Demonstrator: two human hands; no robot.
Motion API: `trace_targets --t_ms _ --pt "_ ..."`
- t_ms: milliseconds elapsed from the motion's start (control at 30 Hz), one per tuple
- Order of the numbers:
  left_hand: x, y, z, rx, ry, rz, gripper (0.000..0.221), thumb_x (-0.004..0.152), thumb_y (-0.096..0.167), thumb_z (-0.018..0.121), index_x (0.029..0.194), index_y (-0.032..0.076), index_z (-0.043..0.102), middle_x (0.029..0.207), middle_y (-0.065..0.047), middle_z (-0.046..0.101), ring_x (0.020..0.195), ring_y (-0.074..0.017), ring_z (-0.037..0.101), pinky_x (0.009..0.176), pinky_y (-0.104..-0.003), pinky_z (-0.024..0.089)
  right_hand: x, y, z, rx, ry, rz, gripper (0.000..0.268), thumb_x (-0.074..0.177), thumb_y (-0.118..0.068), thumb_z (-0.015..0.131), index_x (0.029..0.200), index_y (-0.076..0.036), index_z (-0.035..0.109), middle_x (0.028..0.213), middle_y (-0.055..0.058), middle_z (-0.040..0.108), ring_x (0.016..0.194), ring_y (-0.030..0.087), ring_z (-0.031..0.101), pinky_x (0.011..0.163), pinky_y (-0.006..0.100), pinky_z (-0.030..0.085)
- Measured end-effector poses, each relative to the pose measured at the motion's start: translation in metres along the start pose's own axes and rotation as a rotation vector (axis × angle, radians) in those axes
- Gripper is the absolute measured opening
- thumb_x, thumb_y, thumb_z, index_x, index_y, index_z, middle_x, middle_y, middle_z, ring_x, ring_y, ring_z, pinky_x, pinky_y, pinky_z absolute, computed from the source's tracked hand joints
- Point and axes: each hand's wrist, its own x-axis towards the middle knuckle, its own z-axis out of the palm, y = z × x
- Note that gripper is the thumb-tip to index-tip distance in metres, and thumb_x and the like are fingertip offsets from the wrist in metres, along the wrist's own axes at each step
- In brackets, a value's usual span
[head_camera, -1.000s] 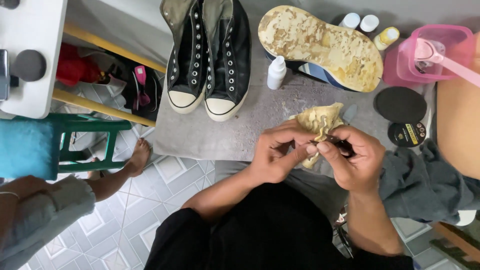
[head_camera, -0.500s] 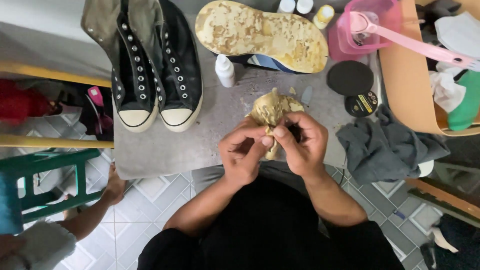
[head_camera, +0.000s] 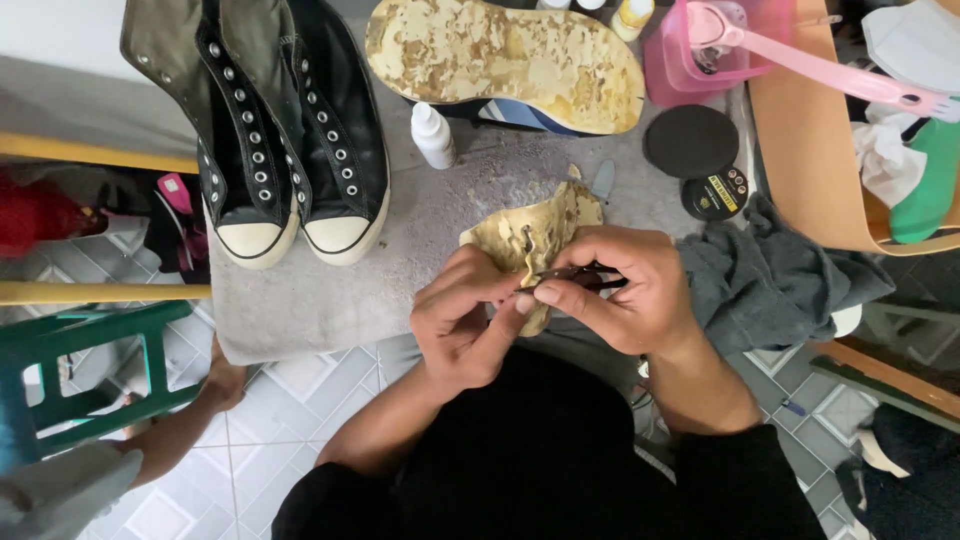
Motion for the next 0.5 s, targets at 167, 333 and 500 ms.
trace_targets --t_ms 167,333,500 --pt "0.000 0.000 0.006 0.044 0.028 0.062 0.011 0.083 0.000 0.079 0.092 -0.006 0.078 0.064 -0.011 0.066 0.056 -0.0215 0.051 0.059 -0.036 0.049 -0.007 0.005 0.003 0.044 0.030 0.006 0.017 0.088 -0.005 0.080 0.079 0.002 0.069 0.059 0.010 0.058 0.048 0.010 0.046 0.046 0.025 0.043" --pt "-0.008 -0.007 0.005 0.055 0.057 0.103 0.011 0.084 0.001 0.078 0.092 -0.007 0.078 0.065 -0.012 0.066 0.055 -0.0225 0.052 0.061 -0.039 0.051 -0.018 0.010 0.009 0.073 0.067 0.024 0.017 0.089 -0.004 0.077 0.078 0.003 0.067 0.058 0.009 0.057 0.047 0.011 0.041 0.044 0.026 0.040" --pt "-0.011 -0.010 0.006 0.093 0.071 0.152 0.008 0.084 -0.001 0.077 0.090 -0.007 0.077 0.067 -0.015 0.068 0.055 -0.0267 0.055 0.060 -0.041 0.052 -0.024 0.020 0.018 0.089 0.154 -0.019 0.019 0.090 -0.006 0.077 0.078 0.003 0.066 0.056 0.007 0.054 0.046 0.008 0.037 0.042 0.022 0.037"
